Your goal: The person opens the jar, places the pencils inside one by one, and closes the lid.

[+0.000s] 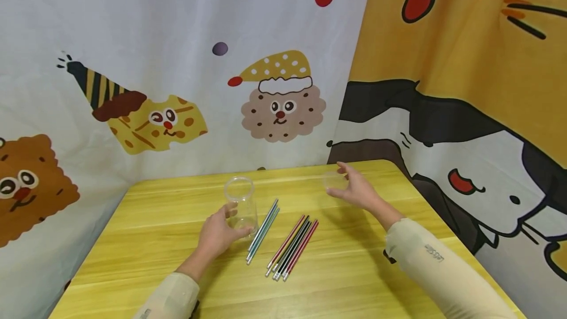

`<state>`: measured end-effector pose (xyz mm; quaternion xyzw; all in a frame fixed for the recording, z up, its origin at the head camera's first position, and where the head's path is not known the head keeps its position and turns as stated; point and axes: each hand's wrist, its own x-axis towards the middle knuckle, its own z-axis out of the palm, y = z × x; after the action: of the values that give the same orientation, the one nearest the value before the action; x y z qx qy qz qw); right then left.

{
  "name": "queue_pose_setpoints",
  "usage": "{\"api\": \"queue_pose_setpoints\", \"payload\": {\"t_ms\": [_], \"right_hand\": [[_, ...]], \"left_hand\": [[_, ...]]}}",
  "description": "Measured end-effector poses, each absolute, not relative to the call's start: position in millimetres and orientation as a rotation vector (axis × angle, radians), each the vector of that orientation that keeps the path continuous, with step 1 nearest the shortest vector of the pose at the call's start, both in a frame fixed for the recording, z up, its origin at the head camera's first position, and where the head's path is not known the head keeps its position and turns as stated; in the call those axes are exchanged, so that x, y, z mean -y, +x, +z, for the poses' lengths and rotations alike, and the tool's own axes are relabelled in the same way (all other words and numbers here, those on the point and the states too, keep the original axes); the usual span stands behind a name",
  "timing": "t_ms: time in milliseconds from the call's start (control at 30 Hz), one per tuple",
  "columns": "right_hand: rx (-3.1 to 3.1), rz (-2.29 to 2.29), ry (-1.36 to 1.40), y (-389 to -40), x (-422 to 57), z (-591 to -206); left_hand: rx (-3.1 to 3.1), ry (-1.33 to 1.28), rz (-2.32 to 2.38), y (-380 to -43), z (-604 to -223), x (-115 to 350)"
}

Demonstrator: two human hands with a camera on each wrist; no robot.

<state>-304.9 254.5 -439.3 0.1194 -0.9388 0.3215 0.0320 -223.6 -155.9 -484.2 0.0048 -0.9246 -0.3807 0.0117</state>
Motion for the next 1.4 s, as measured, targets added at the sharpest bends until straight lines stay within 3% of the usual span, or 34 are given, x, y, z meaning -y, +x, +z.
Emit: {"api": "queue_pose_setpoints", "payload": {"t_ms": [1400], "right_hand": [[3.043, 0.805, -0.025, -330.2, -346.2, -480.8]], "left_hand": [[2.92, 0.022, -1.098, -224.9, -485.8, 157.8]]}}
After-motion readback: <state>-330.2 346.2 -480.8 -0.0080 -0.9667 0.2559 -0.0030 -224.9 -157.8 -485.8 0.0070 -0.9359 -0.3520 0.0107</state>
